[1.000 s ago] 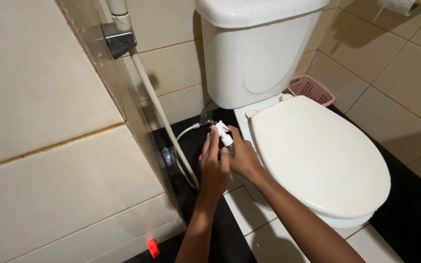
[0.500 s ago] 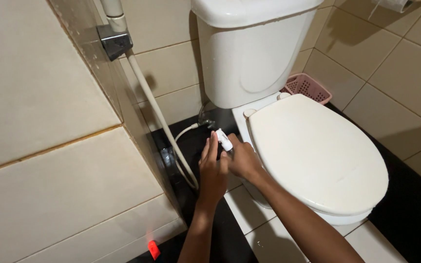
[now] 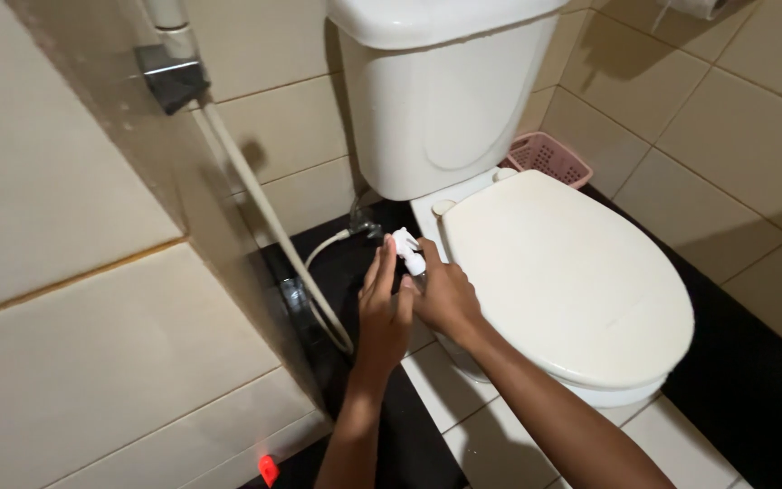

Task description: The person cleans a white toilet in a bathroom. They first use a handheld bidet sprayer to rinse the toilet bowl and seat. Then, they apply a cleaning liquid from a white bottle onto the toilet seat and lid. Finally, they wipe the toilet seat and tank with a green cloth.

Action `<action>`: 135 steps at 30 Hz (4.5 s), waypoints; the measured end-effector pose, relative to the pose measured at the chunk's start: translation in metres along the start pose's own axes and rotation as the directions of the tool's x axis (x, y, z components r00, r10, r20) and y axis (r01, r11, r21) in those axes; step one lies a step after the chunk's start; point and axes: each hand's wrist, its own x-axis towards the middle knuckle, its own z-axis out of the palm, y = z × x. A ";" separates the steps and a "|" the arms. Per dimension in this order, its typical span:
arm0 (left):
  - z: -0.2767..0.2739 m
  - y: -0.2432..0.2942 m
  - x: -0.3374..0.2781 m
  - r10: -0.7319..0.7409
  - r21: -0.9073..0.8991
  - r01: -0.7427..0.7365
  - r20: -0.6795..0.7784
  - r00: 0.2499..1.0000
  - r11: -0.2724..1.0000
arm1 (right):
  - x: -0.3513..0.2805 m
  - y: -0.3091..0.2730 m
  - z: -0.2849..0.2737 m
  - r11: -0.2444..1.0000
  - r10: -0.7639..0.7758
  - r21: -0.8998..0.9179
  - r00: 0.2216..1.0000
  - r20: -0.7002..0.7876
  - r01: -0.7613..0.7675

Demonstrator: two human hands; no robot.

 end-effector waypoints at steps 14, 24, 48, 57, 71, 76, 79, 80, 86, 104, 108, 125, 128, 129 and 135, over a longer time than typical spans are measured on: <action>0.015 0.025 0.000 -0.016 -0.129 0.026 0.077 0.997 0.991 | -0.025 -0.004 -0.036 0.996 0.084 -0.007 0.996 -0.044 -0.084; 0.028 0.039 -0.003 0.058 -0.170 -0.044 0.083 0.995 0.984 | -0.030 0.008 -0.063 0.982 0.135 -0.129 0.990 -0.042 -0.139; 0.077 0.052 -0.023 0.064 -0.265 -0.026 0.136 0.989 0.964 | -0.050 0.038 -0.089 0.940 0.244 -0.221 0.966 -0.087 -0.258; 0.085 0.065 -0.028 -0.048 -0.253 0.114 0.255 0.966 0.961 | -0.060 0.054 -0.094 0.920 0.289 -0.241 0.951 -0.113 -0.308; 0.111 0.070 -0.049 0.024 -0.329 0.069 0.273 0.962 0.942 | -0.094 0.075 -0.110 0.885 0.345 -0.295 0.932 -0.107 -0.361; 0.122 0.073 -0.063 0.072 -0.329 0.010 0.237 0.969 0.944 | -0.106 0.093 -0.108 0.891 0.356 -0.246 0.923 -0.144 -0.382; 0.124 0.079 -0.069 0.099 -0.395 0.004 0.242 0.965 0.919 | -0.115 0.097 -0.112 0.892 0.301 -0.290 0.934 -0.191 -0.347; 0.125 0.083 -0.070 0.105 -0.388 0.001 0.253 0.962 0.922 | -0.117 0.094 -0.117 0.878 0.329 -0.302 0.927 -0.182 -0.371; 0.137 0.093 -0.078 0.142 -0.318 -0.044 0.292 0.946 0.947 | -0.134 0.102 -0.135 0.858 0.359 -0.331 0.920 -0.159 -0.393; 0.186 0.115 -0.105 0.185 -0.284 -0.088 0.337 0.923 0.955 | -0.180 0.145 -0.164 0.848 0.388 -0.309 0.902 -0.189 -0.430; 0.182 0.113 -0.102 0.055 -0.263 0.034 0.324 0.945 0.964 | -0.182 0.140 -0.162 0.874 0.352 -0.321 0.931 -0.100 -0.365; 0.191 0.119 -0.114 0.050 -0.358 0.085 0.350 0.935 0.930 | -0.208 0.152 -0.165 0.866 0.411 -0.265 0.906 -0.106 -0.424; 0.198 0.120 -0.117 0.095 -0.360 0.032 0.331 0.939 0.932 | -0.212 0.164 -0.163 0.866 0.400 -0.265 0.906 -0.137 -0.423; 0.200 0.120 -0.118 0.079 -0.367 0.055 0.341 0.937 0.929 | -0.213 0.167 -0.162 0.873 0.385 -0.261 0.911 -0.146 -0.411; 0.206 0.111 -0.121 0.114 -0.344 0.000 0.311 0.944 0.939 | -0.212 0.170 -0.171 0.897 0.406 -0.186 0.914 -0.013 -0.401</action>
